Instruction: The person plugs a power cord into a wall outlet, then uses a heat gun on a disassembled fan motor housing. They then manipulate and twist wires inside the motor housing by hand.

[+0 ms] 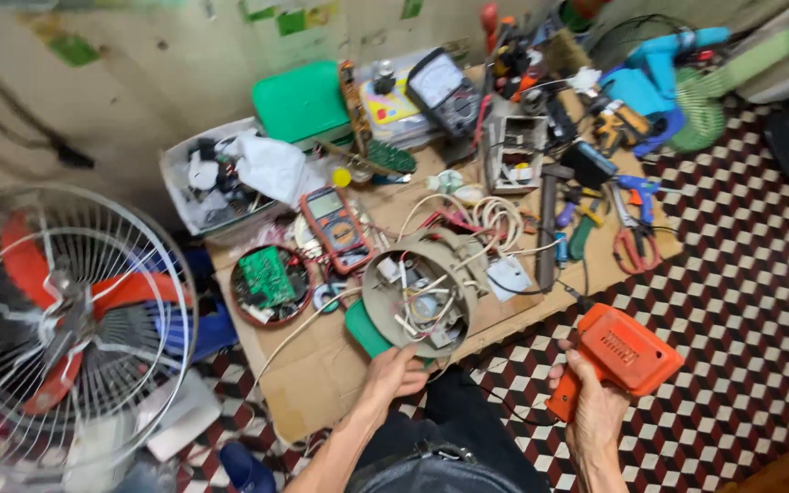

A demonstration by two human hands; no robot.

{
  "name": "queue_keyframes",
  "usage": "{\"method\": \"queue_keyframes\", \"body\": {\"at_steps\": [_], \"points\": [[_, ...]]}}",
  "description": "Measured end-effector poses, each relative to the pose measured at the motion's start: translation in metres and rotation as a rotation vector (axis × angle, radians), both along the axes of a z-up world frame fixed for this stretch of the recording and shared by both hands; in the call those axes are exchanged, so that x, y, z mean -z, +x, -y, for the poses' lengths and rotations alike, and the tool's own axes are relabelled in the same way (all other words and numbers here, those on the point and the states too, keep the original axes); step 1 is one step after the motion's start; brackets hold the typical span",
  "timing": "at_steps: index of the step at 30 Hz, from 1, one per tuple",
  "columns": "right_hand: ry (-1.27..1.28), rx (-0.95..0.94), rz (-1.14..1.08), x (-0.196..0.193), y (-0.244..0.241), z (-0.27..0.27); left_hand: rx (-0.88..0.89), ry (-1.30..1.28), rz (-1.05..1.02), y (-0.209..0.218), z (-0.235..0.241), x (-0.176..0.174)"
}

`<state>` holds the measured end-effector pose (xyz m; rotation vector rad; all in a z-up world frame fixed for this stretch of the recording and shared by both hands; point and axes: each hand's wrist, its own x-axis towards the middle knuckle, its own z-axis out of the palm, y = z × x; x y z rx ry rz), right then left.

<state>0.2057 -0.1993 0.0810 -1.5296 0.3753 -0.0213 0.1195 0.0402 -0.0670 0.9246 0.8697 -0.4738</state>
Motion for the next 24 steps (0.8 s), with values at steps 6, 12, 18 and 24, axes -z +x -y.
{"method": "queue_keyframes", "body": {"at_steps": [6, 12, 18, 24], "points": [[-0.026, 0.074, -0.039, -0.008, 0.031, 0.022, 0.319, 0.188, 0.105, -0.019, -0.009, -0.015], [-0.077, -0.07, -0.008, 0.001, 0.103, 0.034, 0.465, 0.063, 0.419, 0.035, 0.036, -0.128], [-0.039, -0.233, -0.06, 0.013, 0.204, 0.024, 0.263, 0.048, 0.251, 0.107, 0.101, -0.12], [-0.185, -0.482, -0.035, 0.063, 0.323, 0.013, -0.064, 0.127, 0.14, 0.137, 0.148, -0.085]]}}
